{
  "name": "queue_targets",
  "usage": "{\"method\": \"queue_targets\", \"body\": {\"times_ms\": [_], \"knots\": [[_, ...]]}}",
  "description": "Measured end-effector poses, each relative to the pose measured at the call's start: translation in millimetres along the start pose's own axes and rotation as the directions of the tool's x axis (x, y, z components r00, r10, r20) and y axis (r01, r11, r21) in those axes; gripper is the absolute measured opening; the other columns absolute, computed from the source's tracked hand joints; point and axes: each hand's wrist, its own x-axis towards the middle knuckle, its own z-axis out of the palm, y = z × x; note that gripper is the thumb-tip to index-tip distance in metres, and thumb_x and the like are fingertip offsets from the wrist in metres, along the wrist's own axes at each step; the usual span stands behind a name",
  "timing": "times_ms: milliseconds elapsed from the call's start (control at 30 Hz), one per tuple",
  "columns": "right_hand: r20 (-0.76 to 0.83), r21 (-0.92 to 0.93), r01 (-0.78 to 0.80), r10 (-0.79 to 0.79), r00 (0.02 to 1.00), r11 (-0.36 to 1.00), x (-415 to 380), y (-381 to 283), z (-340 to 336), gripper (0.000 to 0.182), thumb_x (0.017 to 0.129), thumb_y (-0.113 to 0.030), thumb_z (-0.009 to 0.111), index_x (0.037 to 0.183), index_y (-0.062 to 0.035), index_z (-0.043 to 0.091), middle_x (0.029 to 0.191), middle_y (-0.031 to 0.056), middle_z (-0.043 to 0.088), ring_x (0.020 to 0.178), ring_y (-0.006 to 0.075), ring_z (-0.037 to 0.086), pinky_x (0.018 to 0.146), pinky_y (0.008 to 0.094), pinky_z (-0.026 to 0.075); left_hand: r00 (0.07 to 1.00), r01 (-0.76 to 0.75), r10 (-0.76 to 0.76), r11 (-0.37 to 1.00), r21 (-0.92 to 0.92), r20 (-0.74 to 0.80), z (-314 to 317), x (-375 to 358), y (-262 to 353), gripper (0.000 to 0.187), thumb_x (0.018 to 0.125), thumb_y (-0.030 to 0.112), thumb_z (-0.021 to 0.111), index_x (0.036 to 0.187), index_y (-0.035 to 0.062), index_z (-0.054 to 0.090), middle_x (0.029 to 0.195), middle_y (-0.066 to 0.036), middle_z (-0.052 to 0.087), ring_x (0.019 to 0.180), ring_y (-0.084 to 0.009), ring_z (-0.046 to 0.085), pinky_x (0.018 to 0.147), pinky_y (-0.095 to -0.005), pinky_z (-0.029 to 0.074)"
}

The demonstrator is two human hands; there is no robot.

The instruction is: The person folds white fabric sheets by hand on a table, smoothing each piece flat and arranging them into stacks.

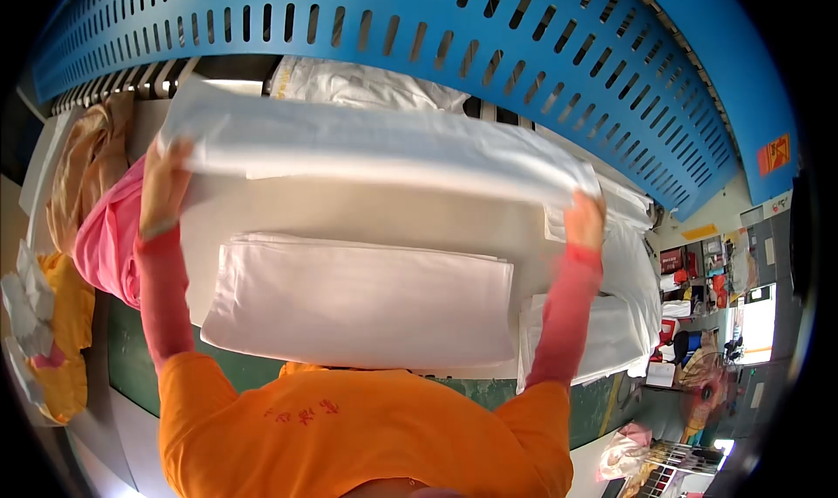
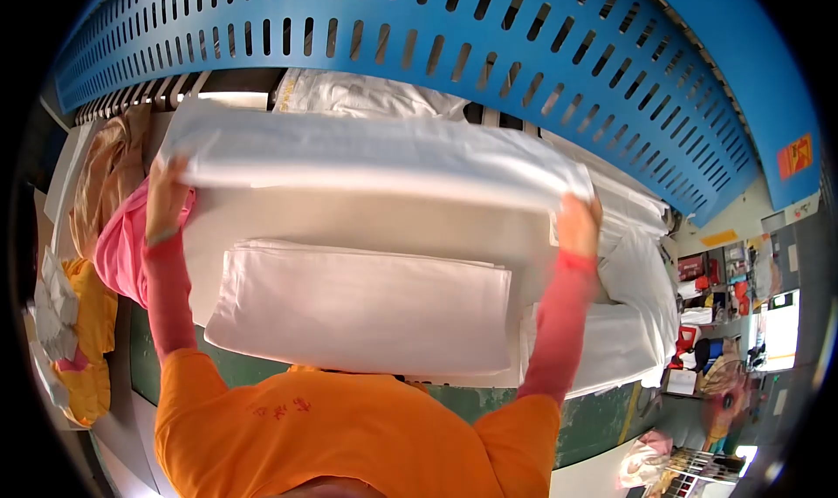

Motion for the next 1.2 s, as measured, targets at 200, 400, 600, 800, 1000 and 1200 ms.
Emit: {"method": "queue_targets", "body": {"times_ms": [200, 400, 600, 800, 1000, 1200], "knots": [[0.025, -0.742, -0.323, 0.506, 0.862, 0.587, -184, -14, -105, 0.034, 0.069, -0.014, 0.067, 0.100, -0.0016, 0.058, 0.087, 0.0029, 0.059, 0.078, 0.0084, 0.053, 0.066, 0.0212, 0.042, 0.789, 0.596, -0.576, 0.634, 0.493, -0.213, -4, -182, 21, 0.058, 0.061, 0.003, 0.070, 0.114, -0.0006, 0.048, 0.094, -0.007, 0.055, 0.085, -0.0177, 0.054, 0.076, -0.0300, 0.045], [0.054, -0.904, -0.058, 0.248, 0.967, 0.424, -171, 19, -98, 0.035, 0.073, -0.019, 0.066, 0.101, -0.0025, 0.056, 0.098, 0.0086, 0.058, 0.094, 0.0193, 0.055, 0.081, 0.0293, 0.042, 0.885, 0.215, -0.465, 0.343, 0.914, -0.034, 8, -154, 7, 0.055, 0.064, 0.010, 0.070, 0.115, 0.0030, 0.050, 0.108, -0.010, 0.054, 0.100, -0.0253, 0.051, 0.086, -0.0355, 0.040], [0.494, -0.865, 0.451, 0.211, 0.843, 0.220, -121, 69, -29, 0.040, 0.067, -0.014, 0.067, 0.104, -0.0054, 0.056, 0.095, 0.0089, 0.058, 0.094, 0.0229, 0.054, 0.084, 0.0313, 0.040, 0.578, 0.002, -0.816, 0.034, 0.999, 0.026, 42, -118, -27, 0.040, 0.064, 0.018, 0.070, 0.096, 0.0001, 0.055, 0.082, -0.011, 0.057, 0.084, -0.0240, 0.054, 0.080, -0.0326, 0.040], [0.432, -0.882, 0.362, 0.214, 0.876, 0.301, -142, 53, -42, 0.025, 0.066, -0.012, 0.068, 0.084, 0.0012, 0.056, 0.078, 0.0086, 0.055, 0.075, 0.0182, 0.052, 0.068, 0.0293, 0.042, 0.879, -0.066, -0.417, 0.375, 0.925, 0.232, -2, -138, -12, 0.024, 0.064, 0.013, 0.066, 0.082, -0.0021, 0.060, 0.075, -0.009, 0.060, 0.074, -0.0186, 0.057, 0.064, -0.0309, 0.041], [0.302, -0.829, -0.157, 0.666, 0.682, 0.537, -237, -58, -86, 0.017, 0.071, -0.013, 0.067, 0.075, 0.0021, 0.062, 0.064, 0.0042, 0.056, 0.060, 0.0072, 0.049, 0.056, 0.0233, 0.041, 0.528, 0.526, -0.830, 0.486, 0.698, 0.179, 19, -172, 85, 0.017, 0.064, 0.002, 0.061, 0.080, -0.0040, 0.064, 0.062, -0.011, 0.060, 0.060, -0.0119, 0.056, 0.057, -0.0257, 0.045], [0.090, -0.860, -0.231, 0.581, 0.809, 0.455, -263, -16, -99, 0.013, 0.071, -0.007, 0.065, 0.080, 0.0017, 0.062, 0.085, 0.0073, 0.060, 0.074, 0.0124, 0.054, 0.066, 0.0241, 0.042, 0.644, -0.087, -0.693, 0.356, 0.930, 0.325, 23, -168, 33, 0.021, 0.061, 0.004, 0.063, 0.081, 0.0071, 0.069, 0.099, -0.012, 0.060, 0.095, -0.0244, 0.054, 0.084, -0.0333, 0.040]]}}
